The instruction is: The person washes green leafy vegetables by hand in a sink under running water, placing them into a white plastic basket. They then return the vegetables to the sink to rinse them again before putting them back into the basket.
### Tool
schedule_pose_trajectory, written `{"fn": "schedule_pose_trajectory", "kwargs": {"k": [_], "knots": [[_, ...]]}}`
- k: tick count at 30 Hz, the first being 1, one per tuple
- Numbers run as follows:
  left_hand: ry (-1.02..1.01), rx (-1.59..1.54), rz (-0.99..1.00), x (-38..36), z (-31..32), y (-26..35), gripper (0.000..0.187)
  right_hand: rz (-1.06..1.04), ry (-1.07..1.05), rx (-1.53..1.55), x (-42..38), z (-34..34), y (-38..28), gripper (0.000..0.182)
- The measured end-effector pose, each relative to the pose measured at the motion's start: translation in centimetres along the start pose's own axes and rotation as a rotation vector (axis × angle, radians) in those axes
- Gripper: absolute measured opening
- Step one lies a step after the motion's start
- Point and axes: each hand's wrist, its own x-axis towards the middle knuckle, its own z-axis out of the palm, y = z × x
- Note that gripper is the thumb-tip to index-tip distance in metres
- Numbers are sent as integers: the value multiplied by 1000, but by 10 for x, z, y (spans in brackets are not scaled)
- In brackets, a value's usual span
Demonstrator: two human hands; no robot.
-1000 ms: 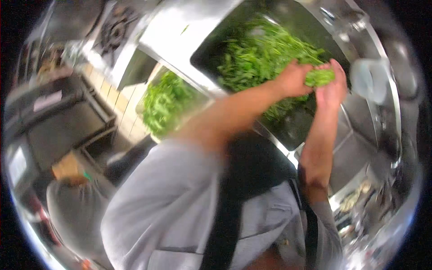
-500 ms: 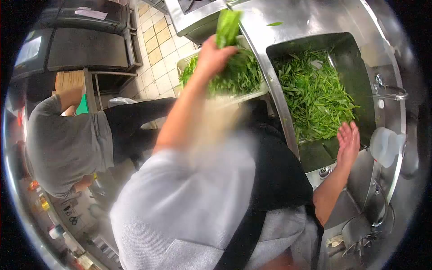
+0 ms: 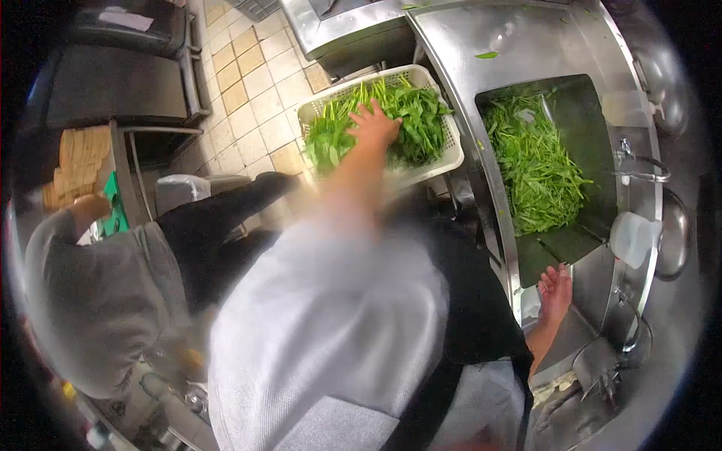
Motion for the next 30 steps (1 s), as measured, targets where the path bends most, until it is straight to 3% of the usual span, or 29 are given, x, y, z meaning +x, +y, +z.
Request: {"fn": "schedule_pose_trajectory", "kwargs": {"k": [6, 7, 8, 11, 13, 17, 21, 23, 26, 30], "knots": [[-79, 16, -22, 15, 11, -7, 93, 54, 76, 13, -38, -13, 26, 43], [-66, 174, 89, 67, 47, -25, 94, 55, 80, 24, -44, -12, 30, 43], [-102, 79, 58, 53, 28, -22, 95, 55, 91, 40, -49, -12, 33, 43], [-80, 100, 134, 96, 56, -39, 105, 41, 124, 76, -60, -11, 36, 41], [-39, -83, 80, 50, 16, -27, 113, 38, 122, 83, -61, -5, 28, 41], [190, -34, 51, -38, -50, 3, 120, 22, 121, 121, -41, -15, 29, 40], [304, -13, 103, -48, -67, 22, 114, 22, 117, 85, -8, -4, -9, 39], [526, -135, 474, -52, -79, 49, 97, -52, 15, 33, 27, 1, -24, 41], [603, -143, 847, -30, -79, 119, 76, -113, -105, 8, 85, 28, -64, 42], [508, 169, 962, 3, -51, 210, 84, -158, -271, 20, 171, 72, -115, 43]]}}
